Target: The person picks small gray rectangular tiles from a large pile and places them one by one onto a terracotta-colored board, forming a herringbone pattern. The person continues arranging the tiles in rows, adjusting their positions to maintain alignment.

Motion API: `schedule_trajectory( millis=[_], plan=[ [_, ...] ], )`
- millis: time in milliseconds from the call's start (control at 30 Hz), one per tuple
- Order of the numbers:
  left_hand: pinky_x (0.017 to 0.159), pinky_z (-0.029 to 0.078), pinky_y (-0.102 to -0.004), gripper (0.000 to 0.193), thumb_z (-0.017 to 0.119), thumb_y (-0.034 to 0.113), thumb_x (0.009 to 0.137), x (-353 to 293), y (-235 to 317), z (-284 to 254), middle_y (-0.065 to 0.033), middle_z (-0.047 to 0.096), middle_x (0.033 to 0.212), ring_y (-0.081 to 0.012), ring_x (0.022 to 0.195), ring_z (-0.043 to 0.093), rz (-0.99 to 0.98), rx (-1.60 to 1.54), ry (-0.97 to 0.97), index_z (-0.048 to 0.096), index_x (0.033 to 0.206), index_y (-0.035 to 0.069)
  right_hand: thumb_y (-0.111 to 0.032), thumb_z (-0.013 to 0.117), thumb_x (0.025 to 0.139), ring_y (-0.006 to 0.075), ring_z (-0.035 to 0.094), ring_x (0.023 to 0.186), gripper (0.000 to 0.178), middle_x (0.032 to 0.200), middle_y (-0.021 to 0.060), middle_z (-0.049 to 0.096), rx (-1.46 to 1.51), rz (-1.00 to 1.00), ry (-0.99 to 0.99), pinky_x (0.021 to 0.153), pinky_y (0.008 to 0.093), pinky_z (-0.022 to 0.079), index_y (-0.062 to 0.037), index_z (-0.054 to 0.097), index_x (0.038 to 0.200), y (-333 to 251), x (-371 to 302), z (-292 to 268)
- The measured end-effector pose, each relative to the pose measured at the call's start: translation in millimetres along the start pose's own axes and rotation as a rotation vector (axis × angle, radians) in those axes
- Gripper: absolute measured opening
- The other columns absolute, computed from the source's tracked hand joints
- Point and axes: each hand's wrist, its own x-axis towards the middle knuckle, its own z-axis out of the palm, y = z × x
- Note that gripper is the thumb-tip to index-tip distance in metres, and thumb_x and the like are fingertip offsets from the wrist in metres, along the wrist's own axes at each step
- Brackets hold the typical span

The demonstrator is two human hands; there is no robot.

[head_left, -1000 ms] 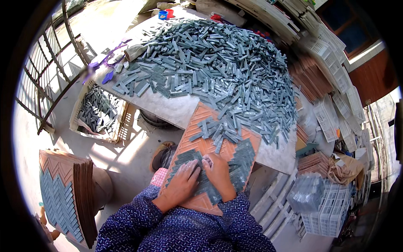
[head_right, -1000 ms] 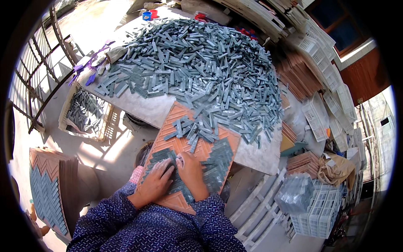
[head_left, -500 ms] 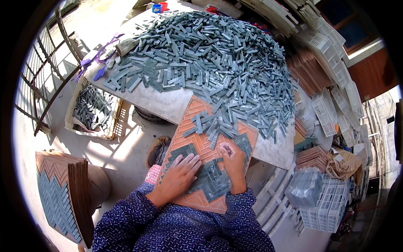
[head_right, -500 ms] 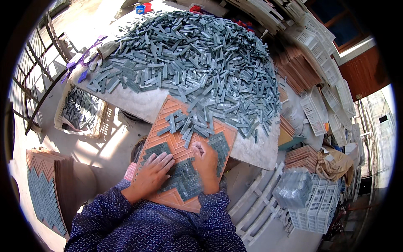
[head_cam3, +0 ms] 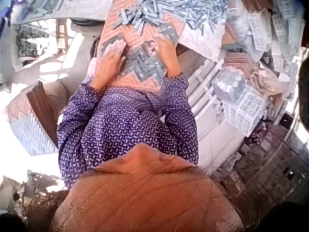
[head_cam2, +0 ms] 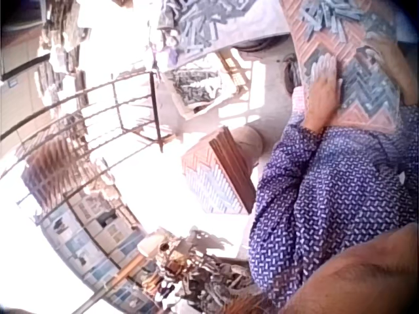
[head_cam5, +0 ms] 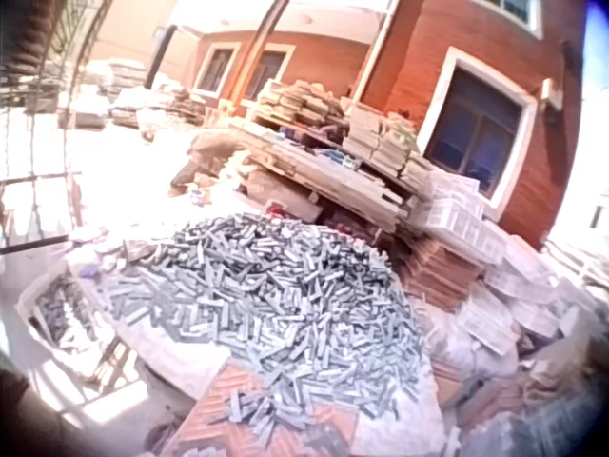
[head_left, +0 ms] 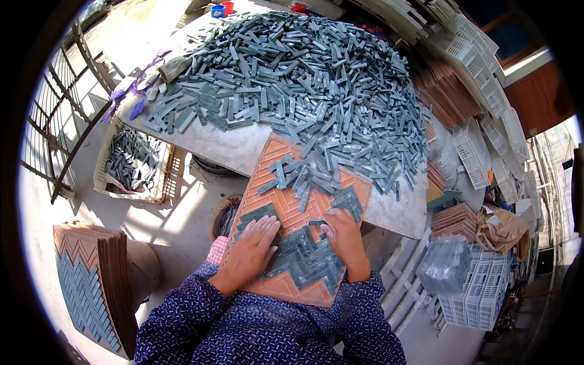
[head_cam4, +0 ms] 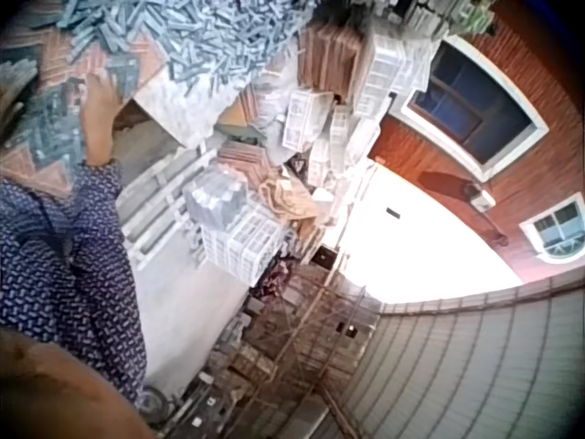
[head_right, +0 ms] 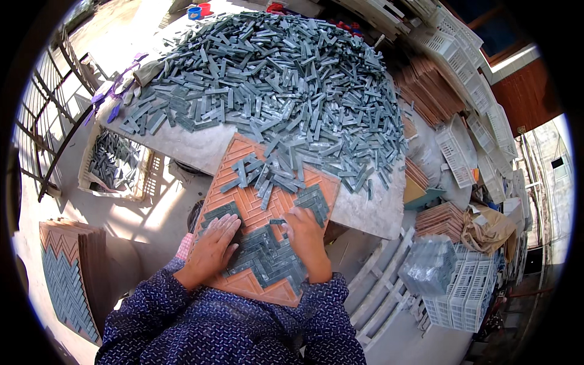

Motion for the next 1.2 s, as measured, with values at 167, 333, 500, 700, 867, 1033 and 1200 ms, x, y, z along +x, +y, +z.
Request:
schedule_trajectory(
  millis=[167,333,500,700,867,1033,1200],
  plan=[
    [0.112,0.03,-0.0456,0.061,0.064,0.008,0.081,2.9,0.5,2.4,-0.0163,0.045,0.14,-0.0337,0.132,0.04,0.033,0.029,0.023,0.042,0.137,0.003,-0.004,0.069,0.07,0.0296,0.055,0.097,0.023,0.099,0.0101,0.059,-0.016,-0.233,-0.063,0.082,0.0368,0.046,-0.0038,0.063,0.092,-15.9,10.9,24.0],
    [0.111,0.03,-0.0458,0.06,0.065,0.01,0.08,-0.3,-1.9,5.5,-0.0158,0.046,0.139,-0.0332,0.131,0.041,0.055,0.041,0.052,0.043,0.136,0.003,-0.006,0.07,0.072,0.0308,0.058,0.092,0.021,0.096,0.0117,0.061,0.066,-0.085,0.028,0.079,0.0383,0.047,-0.0032,0.063,0.093,-23.1,8.3,28.9],
    [0.11,0.031,-0.0469,0.059,0.067,0.014,0.08,-0.2,-0.4,4.9,-0.014,0.047,0.138,-0.0319,0.131,0.041,0.106,0.091,0.037,0.046,0.134,0.003,-0.008,0.071,0.075,0.032,0.061,0.083,0.019,0.087,0.0133,0.063,0.106,0.045,0.069,0.073,0.0395,0.049,-0.002,0.064,0.091,-19.2,2.5,32.5],
    [0.11,0.031,-0.0481,0.056,0.067,0.016,0.08,0.0,-5.2,9.2,-0.013,0.047,0.138,-0.0315,0.132,0.041,0.158,0.147,0.026,0.049,0.131,0.003,-0.014,0.073,0.076,0.0349,0.061,0.079,0.024,0.085,0.0126,0.062,0.144,0.211,0.131,0.066,0.0425,0.049,-0.0039,0.059,0.093,-23.4,15.2,37.6],
    [0.11,0.031,-0.0482,0.055,0.067,0.017,0.08,3.7,-2.1,9.3,-0.0131,0.047,0.138,-0.0317,0.131,0.041,0.153,0.149,0.009,0.05,0.13,0.003,-0.016,0.073,0.077,0.0353,0.063,0.074,0.029,0.082,0.0148,0.064,0.051,0.313,0.201,0.063,0.0441,0.05,-0.0052,0.056,0.097,-16.2,41.5,51.8],
    [0.11,0.03,-0.0482,0.055,0.067,0.016,0.08,1.3,-4.5,7.1,-0.0133,0.047,0.138,-0.0318,0.131,0.041,0.14,0.123,0.01,0.05,0.13,0.003,-0.014,0.073,0.076,0.0313,0.064,0.069,0.027,0.077,0.0149,0.064,0.185,0.418,0.152,0.062,0.0396,0.05,-0.0018,0.059,0.097,-12.4,30.3,37.5],
    [0.108,0.033,-0.0472,0.053,0.067,0.018,0.08,2.1,-1.7,6.1,-0.0144,0.049,0.136,-0.0316,0.129,0.044,0.148,0.166,0.032,0.051,0.128,0.001,-0.006,0.068,0.077,0.033,0.061,0.075,0.025,0.085,0.0144,0.064,0.101,0.169,0.015,0.069,0.0385,0.05,-0.0009,0.063,0.101,-9.5,13.0,3.1]
  ],
)
